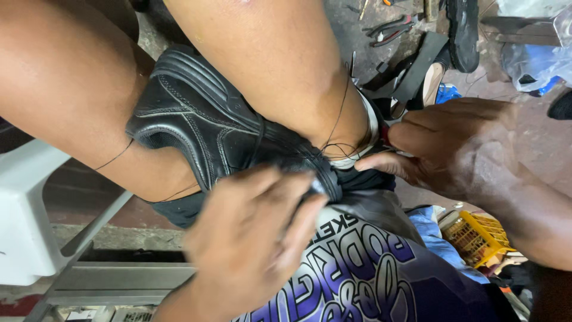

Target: The person stitches a black leather shoe using a needle and thread. They repeatedly pass the needle through the shoe's upper and pull the thread tight to secure the seam.

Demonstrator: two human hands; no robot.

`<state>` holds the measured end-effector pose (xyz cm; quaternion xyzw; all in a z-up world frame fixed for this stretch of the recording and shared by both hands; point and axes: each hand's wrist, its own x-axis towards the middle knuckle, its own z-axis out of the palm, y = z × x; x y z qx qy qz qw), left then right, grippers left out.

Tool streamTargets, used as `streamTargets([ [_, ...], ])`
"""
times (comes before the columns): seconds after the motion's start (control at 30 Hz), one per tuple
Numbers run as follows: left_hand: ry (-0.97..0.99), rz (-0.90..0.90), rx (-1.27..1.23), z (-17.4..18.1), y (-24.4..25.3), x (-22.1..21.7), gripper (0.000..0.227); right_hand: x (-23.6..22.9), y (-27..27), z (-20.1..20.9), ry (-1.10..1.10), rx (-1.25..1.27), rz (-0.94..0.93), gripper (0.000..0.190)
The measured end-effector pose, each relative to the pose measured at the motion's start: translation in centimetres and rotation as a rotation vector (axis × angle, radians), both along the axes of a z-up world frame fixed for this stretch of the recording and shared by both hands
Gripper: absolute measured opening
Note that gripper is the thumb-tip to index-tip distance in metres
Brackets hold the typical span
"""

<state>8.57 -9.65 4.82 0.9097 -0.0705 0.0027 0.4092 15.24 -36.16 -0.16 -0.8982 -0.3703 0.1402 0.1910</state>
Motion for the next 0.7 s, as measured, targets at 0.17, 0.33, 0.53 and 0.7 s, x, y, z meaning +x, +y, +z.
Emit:
streamTargets([
  [0.17, 0.029, -0.221, 0.104, -2.3, -2.6, 1.5, 0.026, -0.3, -0.7, -0.5, 0.025, -0.056, -0.02, 0.054],
  [0.33, 0.169, -0.216, -0.097, -3.6, -1.7, 1.2, 0.021, -0.2, 0.9, -0.7, 0.054, -0.138, 0.0, 0.047],
  [0.53, 0.229, -0.049, -0.295, -4.6, -0.6, 0.0, 0.008, 0.4, 4.7, -3.0, 0.054, 0.546, 0.103, 0.055],
  [0.7, 0.427, 0.159, -0.554, -3.6, -0.8, 0.1, 0.017, -2.0, 2.1, -4.1, 0.544, 0.153, 0.001, 0.028],
])
